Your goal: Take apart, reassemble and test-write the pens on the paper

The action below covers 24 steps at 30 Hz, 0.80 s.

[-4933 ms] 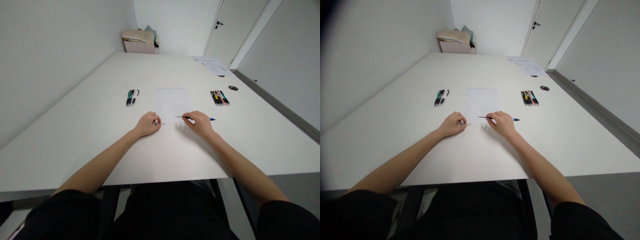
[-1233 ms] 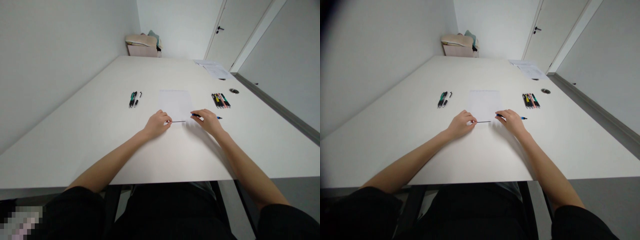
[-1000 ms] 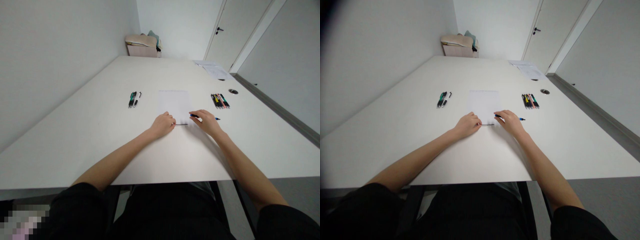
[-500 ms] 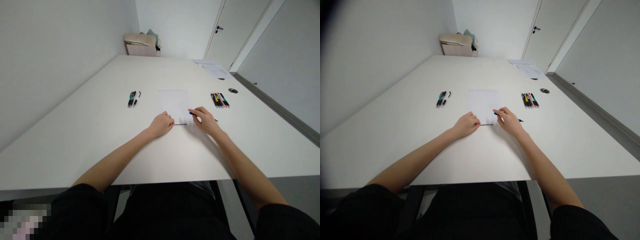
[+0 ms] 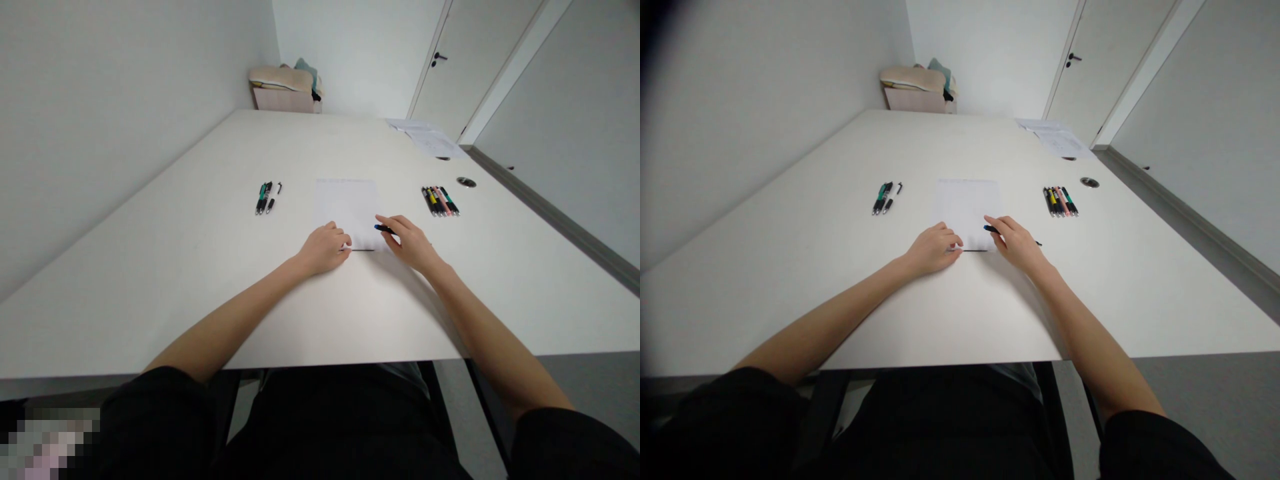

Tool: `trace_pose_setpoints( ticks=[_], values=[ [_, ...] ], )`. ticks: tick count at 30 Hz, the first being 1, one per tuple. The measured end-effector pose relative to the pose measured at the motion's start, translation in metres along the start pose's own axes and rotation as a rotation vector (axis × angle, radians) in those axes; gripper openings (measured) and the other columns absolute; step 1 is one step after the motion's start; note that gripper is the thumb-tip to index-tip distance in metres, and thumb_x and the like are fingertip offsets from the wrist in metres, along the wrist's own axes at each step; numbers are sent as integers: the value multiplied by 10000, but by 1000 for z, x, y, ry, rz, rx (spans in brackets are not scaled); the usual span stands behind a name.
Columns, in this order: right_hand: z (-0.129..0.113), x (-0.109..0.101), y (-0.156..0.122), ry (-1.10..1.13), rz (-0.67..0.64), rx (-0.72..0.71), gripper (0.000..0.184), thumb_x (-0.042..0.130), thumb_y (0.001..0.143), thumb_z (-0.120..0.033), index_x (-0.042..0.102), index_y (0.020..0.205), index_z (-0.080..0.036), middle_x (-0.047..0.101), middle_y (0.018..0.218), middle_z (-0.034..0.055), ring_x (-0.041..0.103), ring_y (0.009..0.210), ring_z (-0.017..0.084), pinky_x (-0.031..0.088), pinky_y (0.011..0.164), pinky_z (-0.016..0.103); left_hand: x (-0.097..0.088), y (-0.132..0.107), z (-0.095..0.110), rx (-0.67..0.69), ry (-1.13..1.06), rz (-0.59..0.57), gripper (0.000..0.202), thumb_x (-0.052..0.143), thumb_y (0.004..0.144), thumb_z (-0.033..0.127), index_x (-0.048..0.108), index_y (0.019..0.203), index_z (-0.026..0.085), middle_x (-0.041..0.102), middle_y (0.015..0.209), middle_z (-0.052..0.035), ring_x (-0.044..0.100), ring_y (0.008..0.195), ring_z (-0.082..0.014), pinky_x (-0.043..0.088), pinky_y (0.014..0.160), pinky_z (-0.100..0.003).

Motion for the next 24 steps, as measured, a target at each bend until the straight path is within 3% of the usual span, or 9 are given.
trace_pose_setpoints(
  ticks=[6,9,12,19,24],
  values=[
    [-27,7,3,64,-44,-89,382,439,909,-231,463,1289,-244,650,1012,81,630,915,184,513,821,337,-26,5,0,-121,-162,134,229,601,807,383,653,886,174,657,763,-29,531,784,-185,437,735,-314],
    [-43,10,5,89,-59,-135,357,435,916,-230,470,1271,-236,656,1024,83,633,912,177,518,813,332,-28,5,1,-136,-185,160,256,603,803,418,655,861,174,660,762,-29,538,766,-177,436,728,-312],
    [-52,14,7,110,-76,-179,348,426,919,-210,469,1264,-216,658,1054,93,631,937,174,515,826,327,-26,5,4,-111,-169,152,192,592,819,349,650,814,166,662,752,-34,541,760,-175,432,723,-310],
    [-38,9,6,-11,-44,-124,330,497,897,-288,525,1215,-203,690,963,86,639,875,200,503,790,355,-34,1,-1,-102,-238,248,181,560,850,338,667,852,192,675,757,-15,543,760,-162,430,742,-305],
    [-22,1,4,-86,-24,-104,225,505,893,-345,631,1024,-212,706,919,82,639,826,205,465,776,362,-36,-2,-11,-134,-238,294,194,562,848,352,674,844,194,676,764,-18,554,775,-161,431,733,-304]
  ],
)
Point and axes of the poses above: each hand's wrist, its own y-axis towards the middle knuckle, its own x-axis out of the palm, z = x × y, the point moved 10 cm from there along y, towards the middle knuckle
